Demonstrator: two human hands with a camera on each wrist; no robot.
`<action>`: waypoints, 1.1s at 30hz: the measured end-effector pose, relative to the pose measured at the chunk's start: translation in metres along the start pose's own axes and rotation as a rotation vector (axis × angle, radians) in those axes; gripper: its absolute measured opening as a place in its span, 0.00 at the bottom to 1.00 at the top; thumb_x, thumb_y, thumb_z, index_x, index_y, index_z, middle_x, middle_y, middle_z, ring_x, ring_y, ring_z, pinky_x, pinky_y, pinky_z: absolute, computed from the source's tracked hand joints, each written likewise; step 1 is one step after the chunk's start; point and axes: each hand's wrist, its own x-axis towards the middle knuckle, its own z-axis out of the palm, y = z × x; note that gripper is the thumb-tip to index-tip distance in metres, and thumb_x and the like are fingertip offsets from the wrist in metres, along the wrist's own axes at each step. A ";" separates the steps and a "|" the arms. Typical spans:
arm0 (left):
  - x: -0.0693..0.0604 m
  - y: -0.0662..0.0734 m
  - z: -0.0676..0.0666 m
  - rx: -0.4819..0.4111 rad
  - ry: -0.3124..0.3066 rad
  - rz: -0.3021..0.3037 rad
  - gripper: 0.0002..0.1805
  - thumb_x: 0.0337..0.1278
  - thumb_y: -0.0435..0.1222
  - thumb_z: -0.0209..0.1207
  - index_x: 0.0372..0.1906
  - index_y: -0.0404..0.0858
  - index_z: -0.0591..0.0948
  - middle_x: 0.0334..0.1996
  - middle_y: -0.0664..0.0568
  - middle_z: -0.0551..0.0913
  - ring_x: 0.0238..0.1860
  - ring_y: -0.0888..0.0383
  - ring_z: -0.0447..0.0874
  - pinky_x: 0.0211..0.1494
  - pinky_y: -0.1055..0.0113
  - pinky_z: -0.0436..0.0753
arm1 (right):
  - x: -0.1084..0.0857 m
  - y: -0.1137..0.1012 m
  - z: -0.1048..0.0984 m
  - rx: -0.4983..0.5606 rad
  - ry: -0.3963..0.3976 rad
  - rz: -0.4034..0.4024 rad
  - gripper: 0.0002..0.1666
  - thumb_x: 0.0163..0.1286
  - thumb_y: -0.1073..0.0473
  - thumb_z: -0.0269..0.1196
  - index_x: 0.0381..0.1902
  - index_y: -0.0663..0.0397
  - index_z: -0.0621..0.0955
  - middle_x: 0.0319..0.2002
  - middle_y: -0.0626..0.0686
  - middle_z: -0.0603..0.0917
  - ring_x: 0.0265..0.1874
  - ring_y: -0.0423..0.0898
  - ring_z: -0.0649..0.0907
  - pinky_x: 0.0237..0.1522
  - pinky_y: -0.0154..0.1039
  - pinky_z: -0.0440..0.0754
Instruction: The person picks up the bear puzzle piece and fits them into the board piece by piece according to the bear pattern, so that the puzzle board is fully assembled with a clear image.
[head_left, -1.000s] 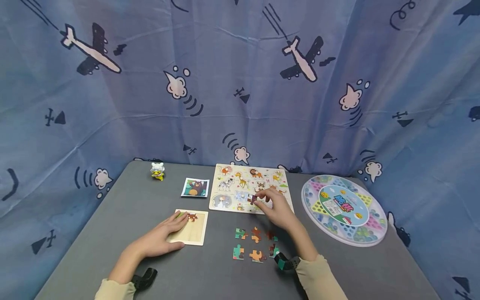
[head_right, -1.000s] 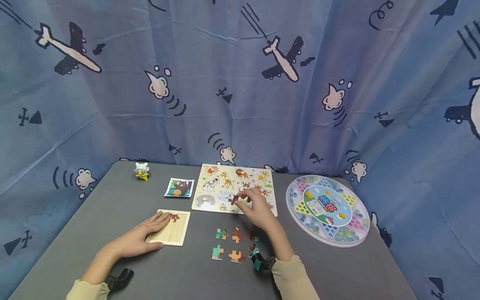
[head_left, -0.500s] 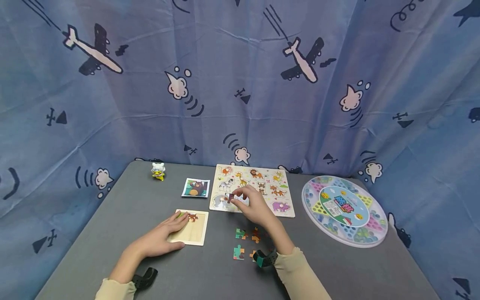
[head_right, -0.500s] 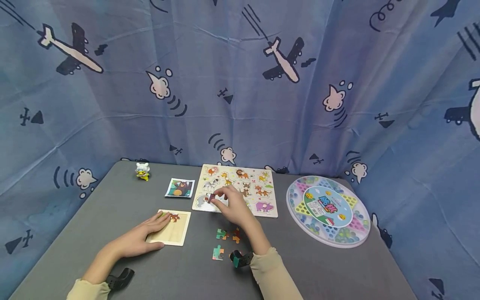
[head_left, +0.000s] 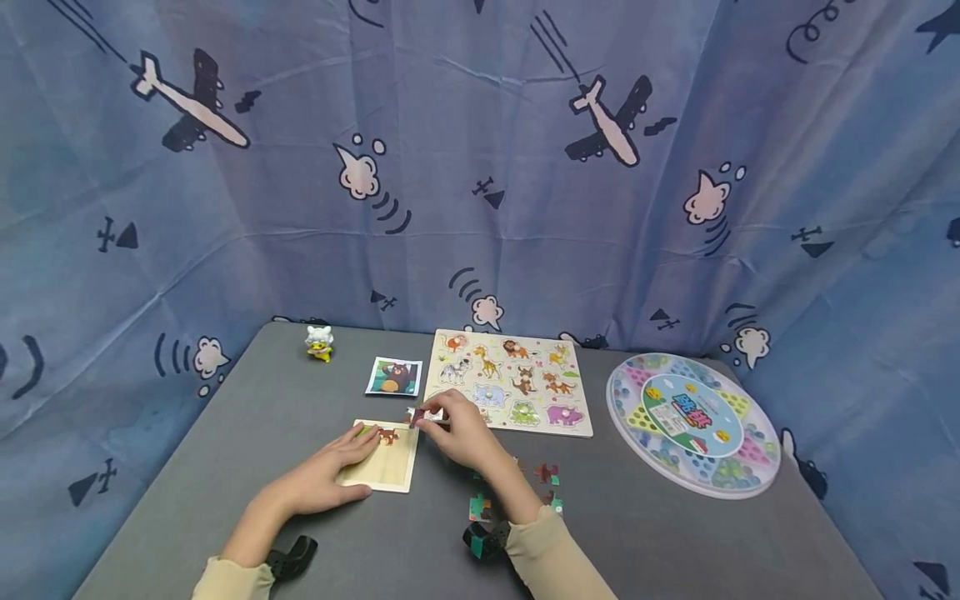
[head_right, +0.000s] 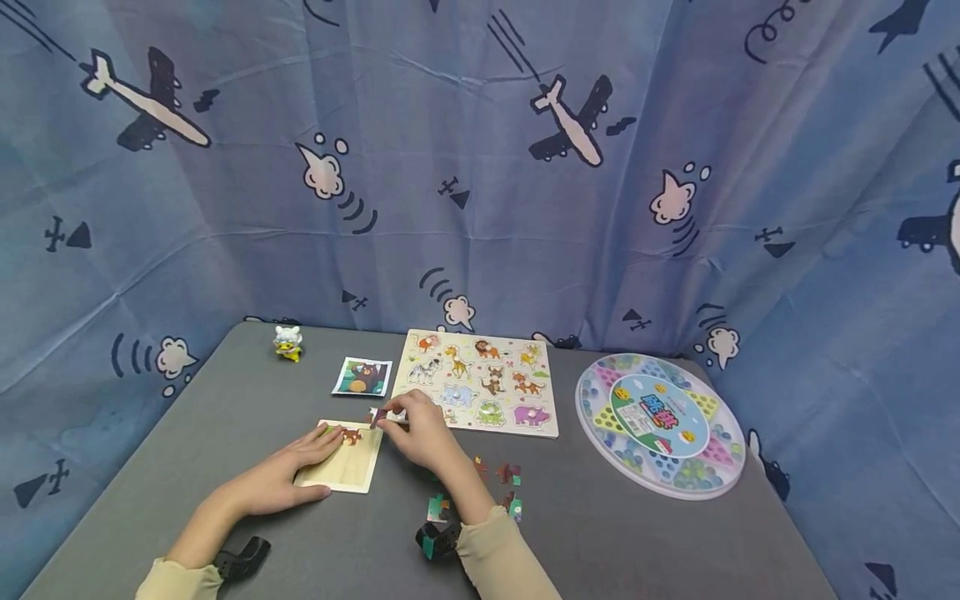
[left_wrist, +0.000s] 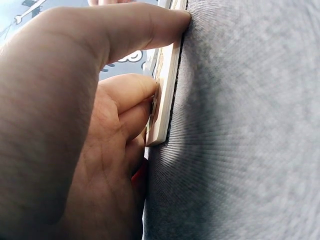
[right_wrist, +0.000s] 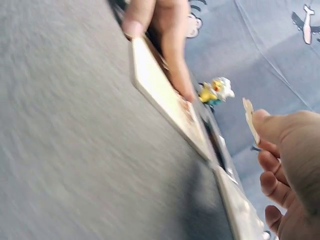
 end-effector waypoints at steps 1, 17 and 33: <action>0.000 0.000 0.000 0.000 -0.002 0.002 0.44 0.65 0.46 0.68 0.79 0.30 0.67 0.81 0.37 0.62 0.83 0.28 0.48 0.79 0.27 0.55 | -0.001 -0.001 0.004 -0.006 -0.004 0.008 0.12 0.76 0.54 0.69 0.51 0.54 0.87 0.47 0.53 0.85 0.42 0.47 0.82 0.44 0.40 0.83; 0.002 -0.002 0.001 0.012 -0.003 -0.012 0.44 0.65 0.46 0.69 0.79 0.30 0.68 0.82 0.37 0.61 0.83 0.29 0.48 0.78 0.27 0.56 | -0.008 -0.005 0.039 -0.166 -0.018 0.101 0.14 0.74 0.51 0.71 0.51 0.51 0.88 0.44 0.49 0.85 0.43 0.44 0.83 0.45 0.42 0.73; 0.002 0.000 -0.002 0.026 0.005 -0.005 0.44 0.64 0.46 0.69 0.78 0.29 0.68 0.81 0.34 0.62 0.82 0.29 0.51 0.78 0.28 0.58 | -0.009 -0.009 0.044 -0.254 0.035 0.032 0.10 0.70 0.53 0.74 0.45 0.49 0.90 0.36 0.47 0.82 0.32 0.39 0.77 0.37 0.37 0.70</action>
